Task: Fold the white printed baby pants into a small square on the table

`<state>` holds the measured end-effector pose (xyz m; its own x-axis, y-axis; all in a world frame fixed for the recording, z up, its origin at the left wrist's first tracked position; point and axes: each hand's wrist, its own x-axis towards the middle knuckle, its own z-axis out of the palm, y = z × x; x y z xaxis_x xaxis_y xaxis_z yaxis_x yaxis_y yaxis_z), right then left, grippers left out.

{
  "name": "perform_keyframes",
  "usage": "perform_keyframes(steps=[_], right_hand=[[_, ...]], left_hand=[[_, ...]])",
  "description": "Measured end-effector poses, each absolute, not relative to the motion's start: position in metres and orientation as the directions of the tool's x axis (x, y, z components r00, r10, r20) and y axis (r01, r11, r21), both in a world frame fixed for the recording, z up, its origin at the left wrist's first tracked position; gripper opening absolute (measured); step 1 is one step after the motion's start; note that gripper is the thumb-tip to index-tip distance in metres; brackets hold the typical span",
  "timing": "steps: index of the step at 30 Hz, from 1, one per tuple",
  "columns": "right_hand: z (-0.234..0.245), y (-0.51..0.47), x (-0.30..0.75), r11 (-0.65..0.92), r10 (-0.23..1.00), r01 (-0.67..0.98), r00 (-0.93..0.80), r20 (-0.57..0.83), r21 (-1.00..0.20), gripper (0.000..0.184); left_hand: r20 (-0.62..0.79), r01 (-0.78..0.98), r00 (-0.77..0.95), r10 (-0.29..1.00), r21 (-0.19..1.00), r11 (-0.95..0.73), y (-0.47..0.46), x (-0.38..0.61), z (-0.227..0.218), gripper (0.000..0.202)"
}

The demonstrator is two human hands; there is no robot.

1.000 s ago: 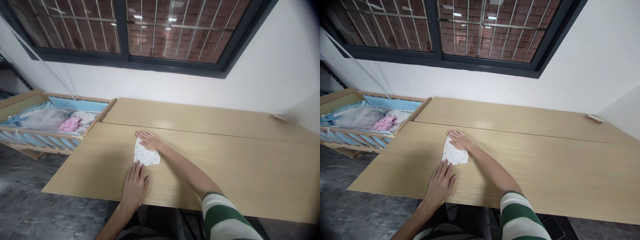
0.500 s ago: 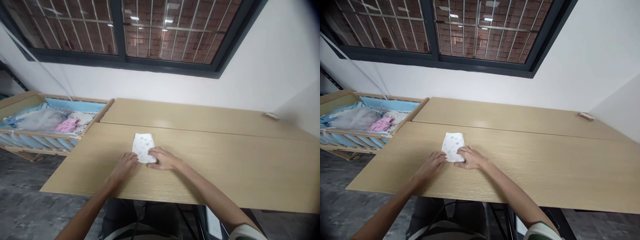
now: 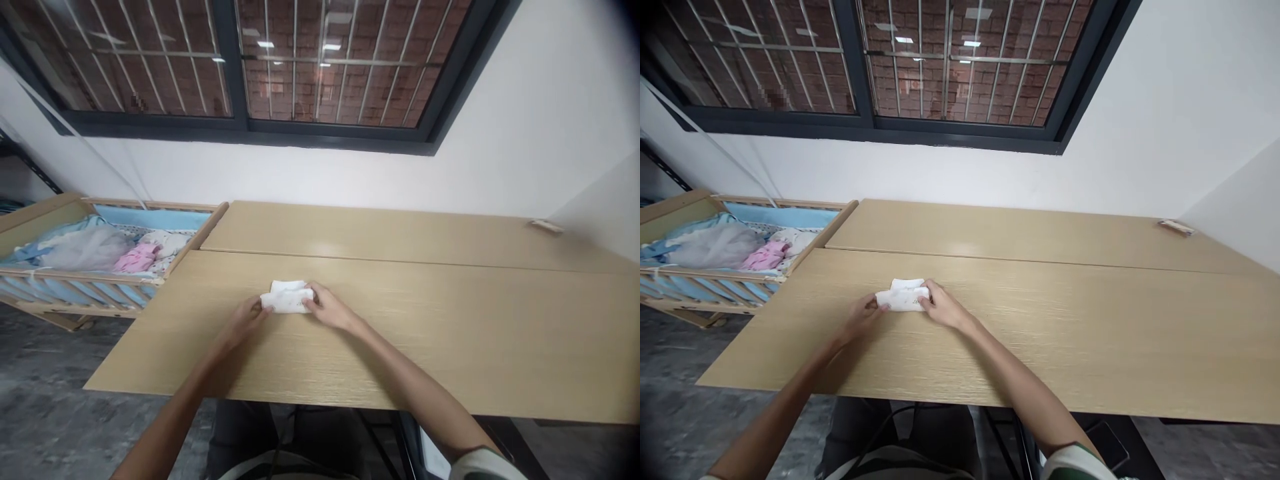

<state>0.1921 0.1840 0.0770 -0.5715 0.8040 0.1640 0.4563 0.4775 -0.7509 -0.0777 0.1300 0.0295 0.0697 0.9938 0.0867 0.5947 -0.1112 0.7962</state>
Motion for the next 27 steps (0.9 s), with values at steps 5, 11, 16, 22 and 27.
perform_keyframes(steps=[5,11,16,22,27], right_hand=[[0.054,0.211,0.176,0.349,0.925,0.522,-0.325,0.196,-0.778,0.029],[0.031,0.219,0.168,0.247,0.968,0.616,-0.185,0.167,-0.748,0.032],[0.038,0.200,0.158,0.483,0.850,0.742,-0.271,0.452,-0.464,0.047],[0.037,0.182,0.146,0.763,0.646,0.610,-0.705,0.292,-0.215,0.069],[0.031,0.185,0.161,0.719,0.695,0.657,-0.683,0.225,-0.229,0.068]], left_hand=[[0.067,0.596,-0.078,0.995,0.803,-0.007,0.157,-0.066,0.025,0.030],[0.126,0.662,-0.209,0.970,0.748,0.046,0.167,-0.056,0.018,0.021],[0.346,0.746,-0.189,0.919,0.659,-0.094,0.159,-0.038,0.021,0.050],[0.425,0.844,0.236,0.874,0.356,-0.401,0.147,-0.006,0.013,0.075],[0.397,0.909,0.253,0.882,0.215,-0.358,0.139,-0.020,-0.006,0.075]])
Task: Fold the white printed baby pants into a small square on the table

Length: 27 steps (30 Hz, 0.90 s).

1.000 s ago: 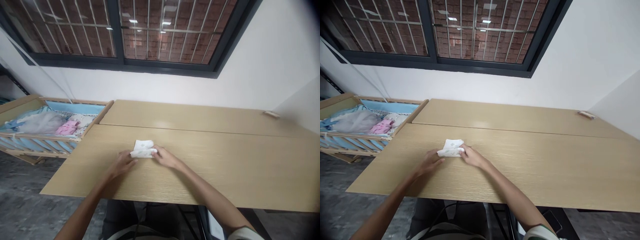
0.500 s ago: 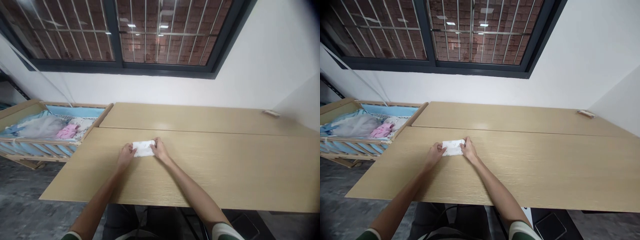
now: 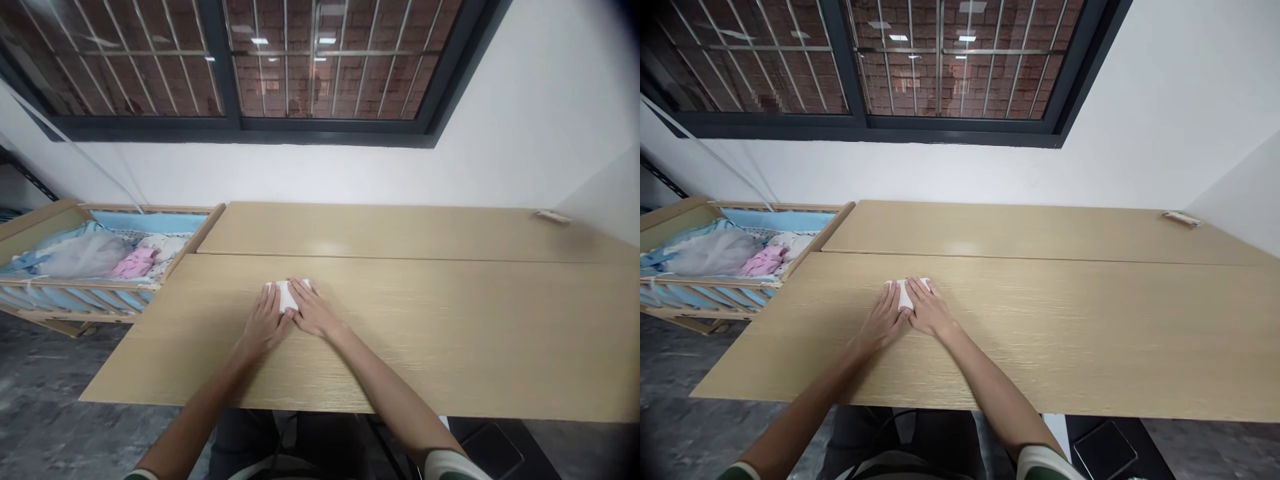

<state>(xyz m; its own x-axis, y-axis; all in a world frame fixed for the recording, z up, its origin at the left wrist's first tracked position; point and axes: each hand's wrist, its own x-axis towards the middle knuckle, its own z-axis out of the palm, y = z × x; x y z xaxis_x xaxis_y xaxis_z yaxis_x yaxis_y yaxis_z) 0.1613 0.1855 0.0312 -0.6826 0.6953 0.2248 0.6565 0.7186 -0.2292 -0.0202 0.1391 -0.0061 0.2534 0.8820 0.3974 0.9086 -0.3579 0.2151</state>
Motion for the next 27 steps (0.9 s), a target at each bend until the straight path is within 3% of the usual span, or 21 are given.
perform_keyframes(steps=[8,12,17,23,27], right_hand=[[0.038,0.196,0.185,0.605,0.788,0.681,-0.586,0.189,-0.413,0.076],[0.047,0.197,0.194,0.685,0.718,0.590,-0.646,0.260,-0.426,0.078],[0.041,0.204,0.199,0.692,0.693,0.564,-0.693,0.198,-0.451,0.084],[0.039,0.215,0.188,0.647,0.744,0.524,-0.594,0.307,-0.553,0.055],[0.062,0.225,0.181,0.547,0.813,0.360,-0.444,0.377,-0.756,0.033]], left_hand=[[0.410,0.892,0.312,0.857,0.186,-0.413,0.128,-0.042,0.004,0.076],[0.462,0.856,0.371,0.806,0.167,-0.490,0.127,-0.042,0.015,0.074],[0.385,0.854,0.336,0.859,0.259,-0.450,0.141,-0.048,0.007,0.074],[0.339,0.817,0.215,0.916,0.451,-0.358,0.166,-0.050,0.016,0.040],[0.357,0.785,0.147,0.922,0.525,-0.329,0.164,-0.056,0.045,0.028]])
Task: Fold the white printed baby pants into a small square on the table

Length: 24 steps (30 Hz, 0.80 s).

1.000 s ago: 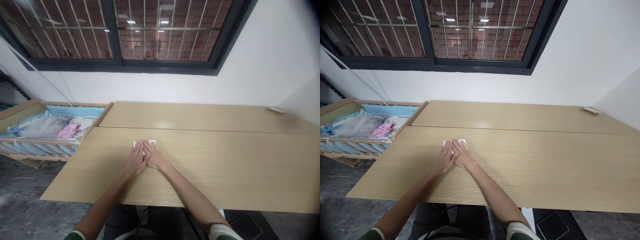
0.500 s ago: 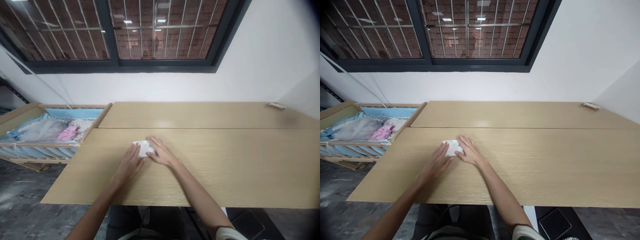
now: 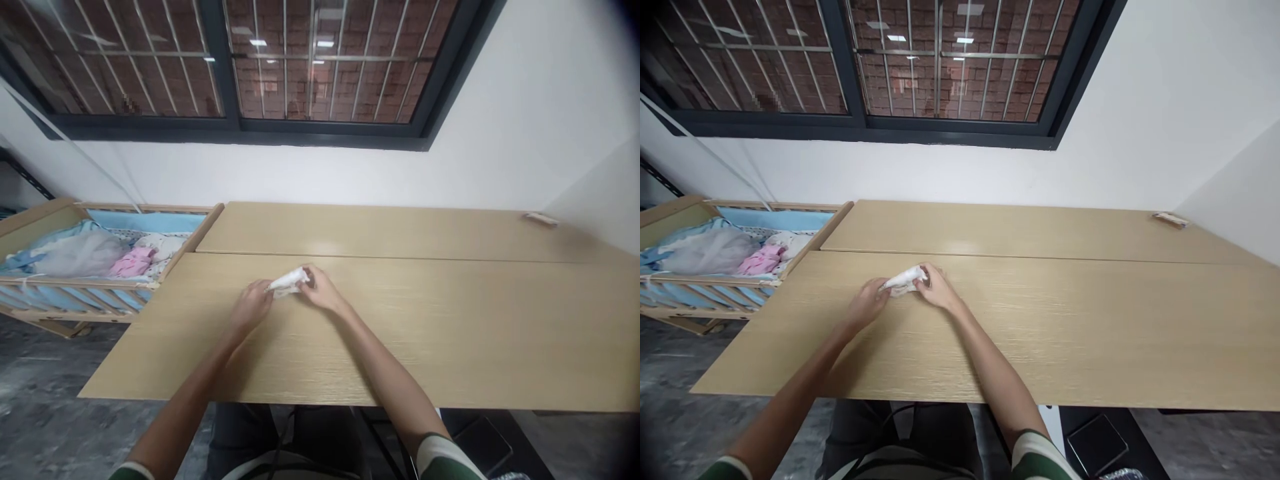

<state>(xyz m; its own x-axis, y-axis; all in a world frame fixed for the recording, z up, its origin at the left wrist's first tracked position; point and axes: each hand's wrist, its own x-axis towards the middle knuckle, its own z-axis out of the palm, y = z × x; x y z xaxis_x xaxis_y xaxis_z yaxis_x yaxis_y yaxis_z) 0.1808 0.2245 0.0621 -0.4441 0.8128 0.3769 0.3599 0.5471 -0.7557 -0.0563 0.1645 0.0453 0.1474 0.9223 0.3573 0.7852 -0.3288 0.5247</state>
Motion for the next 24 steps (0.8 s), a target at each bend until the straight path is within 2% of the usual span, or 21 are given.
perform_keyframes(steps=[3,5,9,13,16,18,20,22,24], right_hand=[[0.080,0.233,0.178,0.443,0.853,0.196,-0.394,0.344,-0.875,0.046],[0.084,0.239,0.175,0.387,0.869,0.199,-0.404,0.284,-0.900,0.055],[0.066,0.255,0.164,0.320,0.906,0.367,-0.389,0.168,-0.873,0.057],[0.041,0.267,0.154,0.290,0.923,0.516,-0.374,0.093,-0.806,0.046],[0.044,0.265,0.151,0.363,0.911,0.605,-0.390,0.134,-0.708,0.042],[0.058,0.253,0.151,0.504,0.849,0.617,-0.483,0.215,-0.605,0.045],[0.073,0.234,0.151,0.672,0.715,0.545,-0.654,0.249,-0.501,0.050],[0.082,0.213,0.149,0.789,0.541,0.412,-0.817,0.199,-0.455,0.053],[0.082,0.195,0.148,0.831,0.400,0.300,-0.907,0.129,-0.468,0.053]], left_hand=[[0.344,0.743,0.091,0.935,0.601,-0.293,0.151,-0.059,0.060,0.033],[0.267,0.728,0.027,0.963,0.655,-0.202,0.142,-0.056,0.059,0.041],[0.116,0.780,-0.102,0.988,0.626,0.007,0.132,-0.040,0.042,0.043],[0.101,0.836,-0.162,0.982,0.542,0.082,0.133,-0.025,0.033,0.034],[0.137,0.880,-0.185,0.973,0.464,0.102,0.128,-0.017,0.039,0.030],[0.220,0.914,-0.134,0.966,0.404,0.035,0.117,-0.008,0.041,0.032],[0.331,0.943,-0.028,0.943,0.321,-0.085,0.103,0.005,0.037,0.039],[0.396,0.957,0.066,0.916,0.236,-0.171,0.087,0.020,0.027,0.046],[0.381,0.962,0.102,0.919,0.196,-0.188,0.075,0.031,0.017,0.047]])
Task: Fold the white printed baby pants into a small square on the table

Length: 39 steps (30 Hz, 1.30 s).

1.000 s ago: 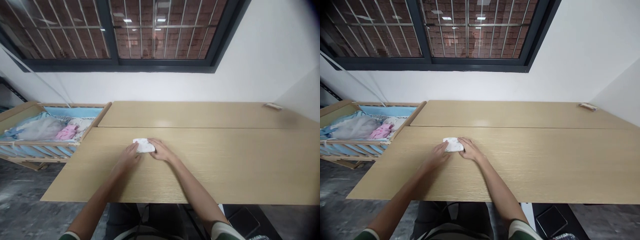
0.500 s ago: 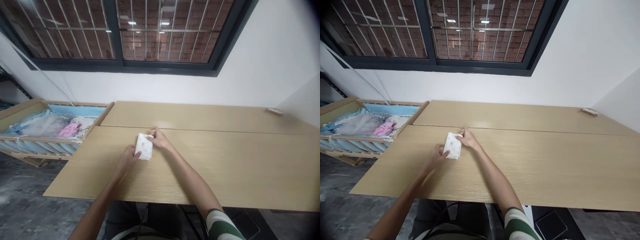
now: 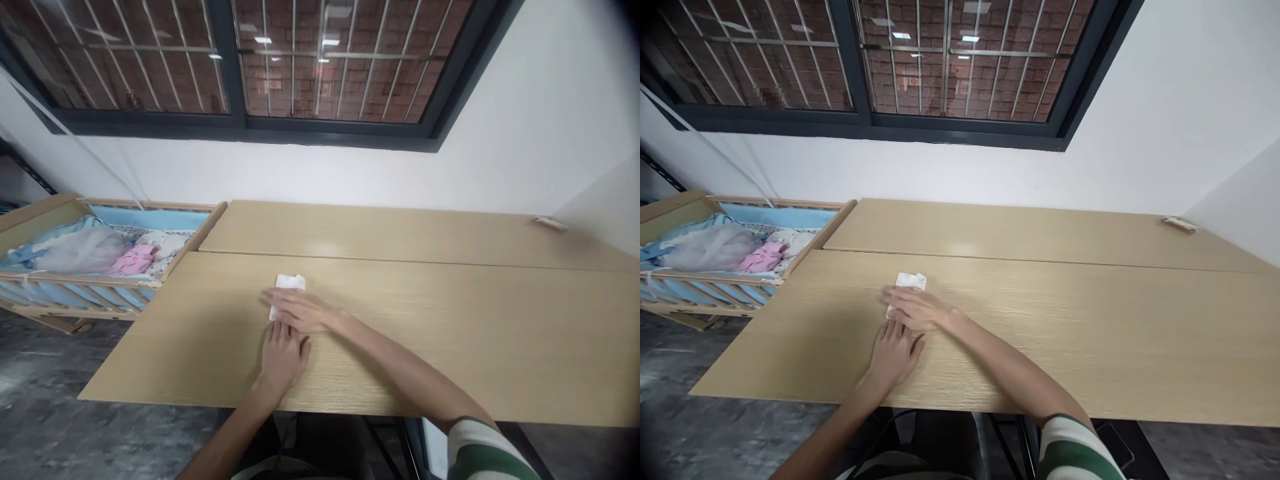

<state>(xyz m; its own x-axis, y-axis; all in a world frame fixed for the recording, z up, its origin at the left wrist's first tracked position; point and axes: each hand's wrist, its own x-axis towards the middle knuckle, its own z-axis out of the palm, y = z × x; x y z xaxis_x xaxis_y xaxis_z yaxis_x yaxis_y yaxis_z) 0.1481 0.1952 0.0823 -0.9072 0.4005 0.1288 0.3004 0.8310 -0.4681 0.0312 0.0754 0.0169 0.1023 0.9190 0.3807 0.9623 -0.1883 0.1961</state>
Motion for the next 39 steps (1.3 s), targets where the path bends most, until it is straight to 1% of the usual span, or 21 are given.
perform_keyframes(steps=[1,3,5,7,10,15,17,19,22,24,25,27,28,30,32,34,36,37,38,39], right_hand=[[0.079,0.189,0.148,0.835,0.358,0.267,-0.928,0.106,-0.482,0.052],[0.071,0.186,0.150,0.832,0.319,0.233,-0.944,0.090,-0.504,0.051],[0.062,0.195,0.154,0.832,0.319,0.231,-0.943,0.093,-0.505,0.050],[0.058,0.213,0.158,0.831,0.342,0.264,-0.937,0.074,-0.489,0.050],[0.056,0.246,0.165,0.819,0.408,0.346,-0.912,0.040,-0.458,0.053],[0.046,0.284,0.169,0.779,0.522,0.444,-0.850,0.065,-0.442,0.060],[0.042,0.285,0.171,0.766,0.552,0.478,-0.832,0.059,-0.430,0.064],[0.041,0.278,0.172,0.742,0.604,0.523,-0.793,0.080,-0.420,0.068],[0.043,0.263,0.173,0.649,0.744,0.614,-0.635,0.208,-0.449,0.070],[0.043,0.254,0.173,0.578,0.811,0.631,-0.512,0.282,-0.517,0.063],[0.042,0.251,0.171,0.549,0.831,0.619,-0.473,0.291,-0.562,0.056],[0.039,0.246,0.168,0.492,0.861,0.581,-0.435,0.263,-0.648,0.040],[0.038,0.244,0.166,0.461,0.875,0.569,-0.420,0.241,-0.681,0.036],[0.036,0.238,0.161,0.397,0.904,0.573,-0.376,0.200,-0.717,0.035],[0.038,0.227,0.154,0.350,0.923,0.591,-0.348,0.162,-0.727,0.033],[0.043,0.208,0.142,0.341,0.918,0.587,-0.377,0.125,-0.734,0.024],[0.050,0.181,0.125,0.373,0.883,0.546,-0.457,0.107,-0.750,0.016],[0.055,0.166,0.113,0.396,0.854,0.510,-0.510,0.102,-0.764,0.015],[0.060,0.150,0.100,0.415,0.817,0.468,-0.569,0.093,-0.781,0.016],[0.065,0.133,0.086,0.429,0.764,0.410,-0.640,0.081,-0.805,0.019]], left_hand=[[0.361,0.965,0.106,0.926,0.188,-0.183,0.071,0.035,0.013,0.046],[0.334,0.968,0.098,0.937,0.186,-0.168,0.068,0.038,0.009,0.044],[0.342,0.967,0.086,0.936,0.198,-0.161,0.068,0.037,0.008,0.046],[0.371,0.962,0.079,0.925,0.214,-0.168,0.070,0.035,0.008,0.052],[0.409,0.953,0.067,0.910,0.244,-0.180,0.072,0.035,0.005,0.058],[0.406,0.954,0.065,0.912,0.244,-0.176,0.072,0.036,0.004,0.057],[0.376,0.948,0.081,0.923,0.259,-0.188,0.077,0.028,0.013,0.053],[0.315,0.934,0.078,0.946,0.308,-0.179,0.086,0.012,0.025,0.045],[0.204,0.941,-0.047,0.978,0.337,-0.025,0.107,-0.017,0.039,0.039],[0.164,0.945,-0.144,0.976,0.314,0.087,0.121,-0.030,0.044,0.040],[0.150,0.944,-0.169,0.974,0.307,0.117,0.127,-0.033,0.044,0.041],[0.118,0.941,-0.180,0.976,0.311,0.136,0.137,-0.033,0.044,0.040],[0.099,0.938,-0.173,0.980,0.319,0.134,0.139,-0.030,0.044,0.038],[0.063,0.929,-0.144,0.988,0.351,0.114,0.139,-0.026,0.045,0.031],[0.036,0.914,-0.114,0.993,0.396,0.090,0.130,-0.027,0.048,0.027],[0.023,0.896,-0.098,0.995,0.437,0.079,0.109,-0.039,0.052,0.027],[0.015,0.866,-0.089,0.996,0.495,0.070,0.074,-0.066,0.058,0.031],[0.009,0.847,-0.092,0.996,0.527,0.074,0.052,-0.083,0.061,0.034],[0.003,0.782,-0.072,0.997,0.620,0.055,0.027,-0.103,0.066,0.038],[-0.021,0.720,-0.078,0.997,0.690,0.070,0.000,-0.123,0.073,0.041]])
